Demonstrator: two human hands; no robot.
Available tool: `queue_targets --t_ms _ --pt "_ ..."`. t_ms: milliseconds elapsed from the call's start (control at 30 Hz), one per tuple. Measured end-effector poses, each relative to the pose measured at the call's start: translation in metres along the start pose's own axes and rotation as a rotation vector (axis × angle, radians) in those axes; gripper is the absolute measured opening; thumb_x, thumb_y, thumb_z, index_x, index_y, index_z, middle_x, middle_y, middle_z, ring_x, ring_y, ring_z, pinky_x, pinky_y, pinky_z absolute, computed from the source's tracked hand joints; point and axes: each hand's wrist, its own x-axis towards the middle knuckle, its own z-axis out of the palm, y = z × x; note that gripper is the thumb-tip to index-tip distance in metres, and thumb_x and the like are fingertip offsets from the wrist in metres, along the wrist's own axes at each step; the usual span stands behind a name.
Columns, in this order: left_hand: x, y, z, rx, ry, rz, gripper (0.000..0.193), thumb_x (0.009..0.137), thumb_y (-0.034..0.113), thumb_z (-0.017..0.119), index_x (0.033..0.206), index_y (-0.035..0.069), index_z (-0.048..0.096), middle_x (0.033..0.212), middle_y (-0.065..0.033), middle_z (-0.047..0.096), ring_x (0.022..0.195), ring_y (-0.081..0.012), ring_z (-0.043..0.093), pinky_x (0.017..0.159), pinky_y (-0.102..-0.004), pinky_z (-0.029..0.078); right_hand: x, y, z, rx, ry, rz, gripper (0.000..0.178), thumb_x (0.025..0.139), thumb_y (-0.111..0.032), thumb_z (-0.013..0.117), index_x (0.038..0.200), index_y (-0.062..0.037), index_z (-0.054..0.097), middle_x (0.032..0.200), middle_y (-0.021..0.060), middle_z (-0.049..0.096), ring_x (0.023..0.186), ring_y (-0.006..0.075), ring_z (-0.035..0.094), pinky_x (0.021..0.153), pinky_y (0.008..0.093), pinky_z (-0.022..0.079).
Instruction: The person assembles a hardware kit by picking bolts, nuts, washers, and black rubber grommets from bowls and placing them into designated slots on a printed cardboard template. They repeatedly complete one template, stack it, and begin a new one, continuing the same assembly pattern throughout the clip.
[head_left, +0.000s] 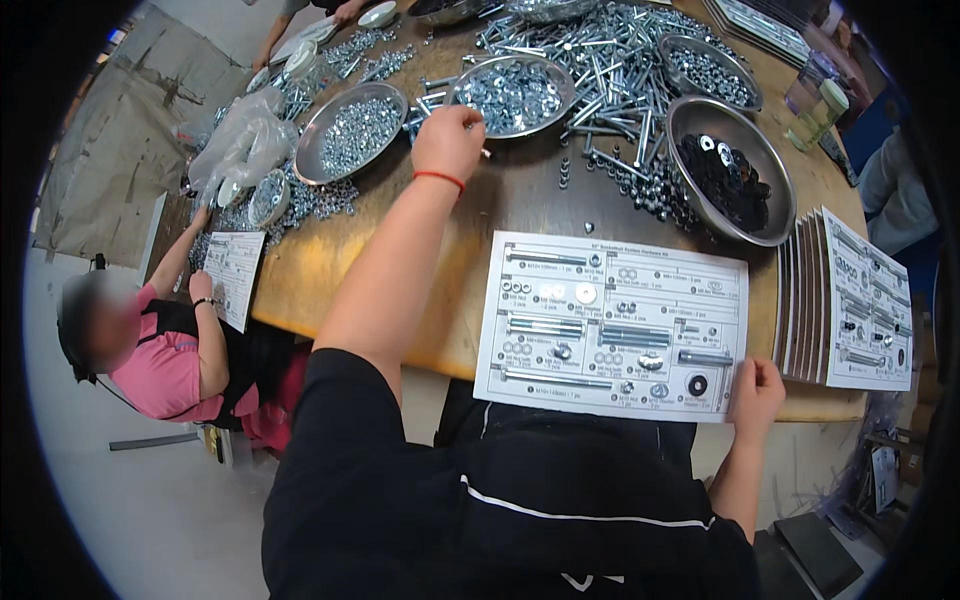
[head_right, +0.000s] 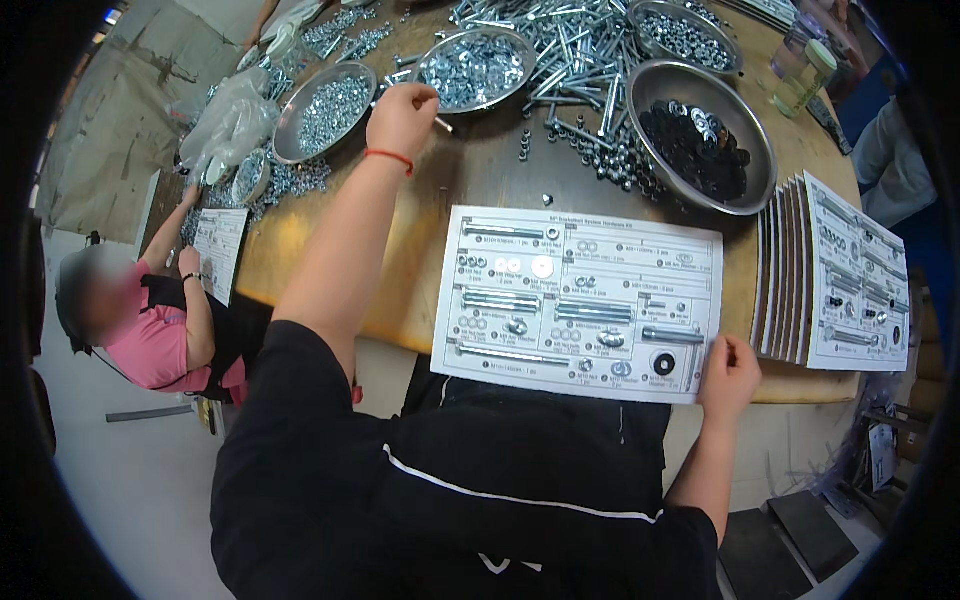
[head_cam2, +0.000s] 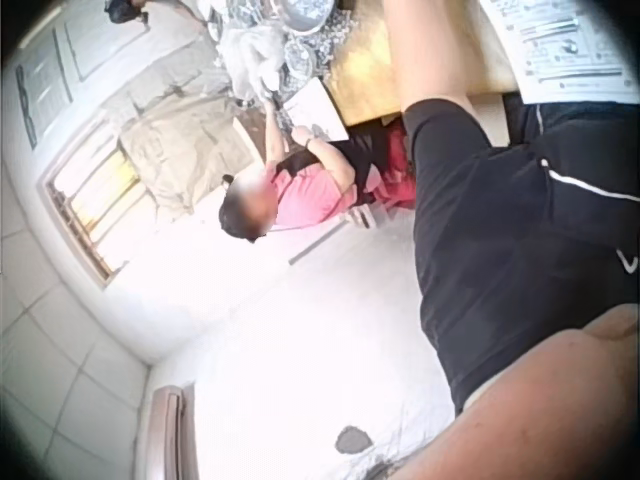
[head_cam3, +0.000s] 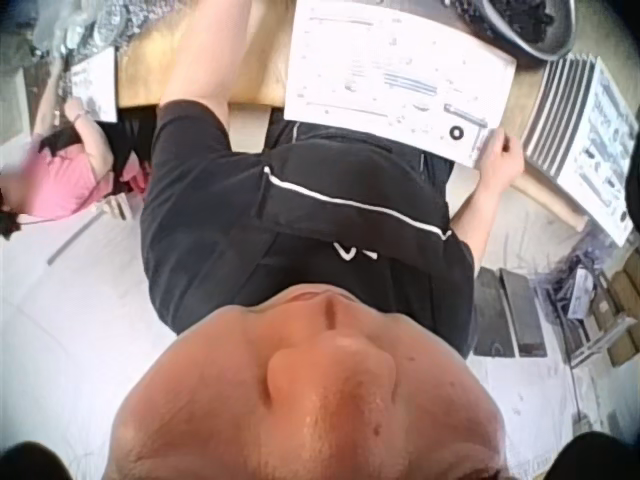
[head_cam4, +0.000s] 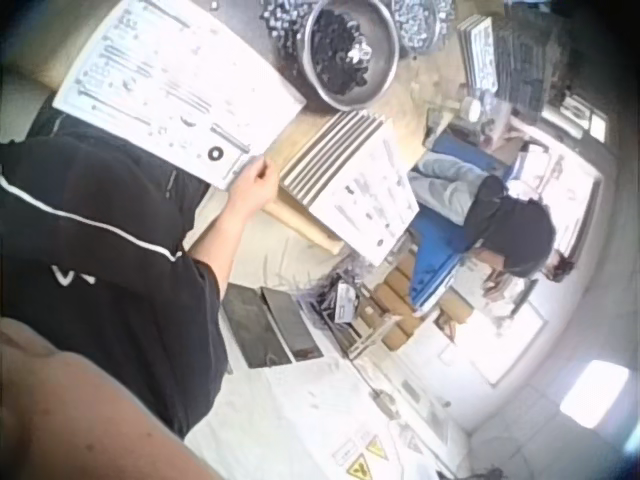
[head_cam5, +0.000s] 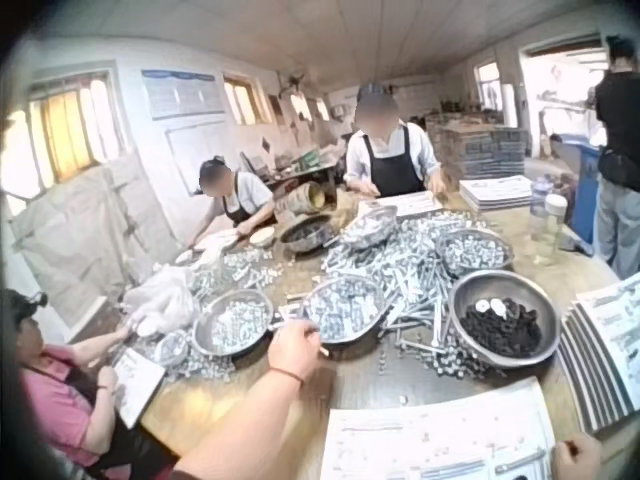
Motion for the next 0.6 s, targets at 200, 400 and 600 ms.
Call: queue_targets --t_ms 200,400,600 --pt "0.069 0.006 0.023 0.357 -0.338 -0.117 0.023 0.083 0.03 0.067 0.1 0.017 0.076 0.106 -0.0094 0.071 0.095 -0.0275 0.068 0.084 -0.0388 0.054 0.007 0.024 0.005 0.005 0.107 -0.044 0.017 0.092 -0.012 0.062 0.091 0.0044 0.065 0.075 0.0081 0.063 0.067 0.0134 0.055 0.062 0.0287 0.047" --pt "0.098 -0.009 0.056 0.603 -0.459 -0.187 0.027 0.082 0.034 0.069 0.103 0.019 0.075 0.11 -0.0085 0.071 0.099 -0.0289 0.068 0.086 -0.0403 0.053 0.007 0.031 0.007 -0.003 0.136 -0.022 0.016 0.092 -0.011 0.062 0.088 0.0047 0.064 0.074 0.0062 0.06 0.066 0.0129 0.052 0.061 0.0284 0.045" --pt "0.096 -0.018 0.045 0.353 -0.388 -0.118 0.026 0.082 0.027 0.063 0.099 0.01 0.074 0.101 -0.0142 0.071 0.094 -0.0292 0.068 0.086 -0.0381 0.052 0.005 0.024 0.007 -0.05 0.142 -0.014 0.015 0.091 -0.01 0.062 0.086 0.004 0.063 0.074 0.0075 0.059 0.066 0.0137 0.052 0.062 0.0288 0.045"
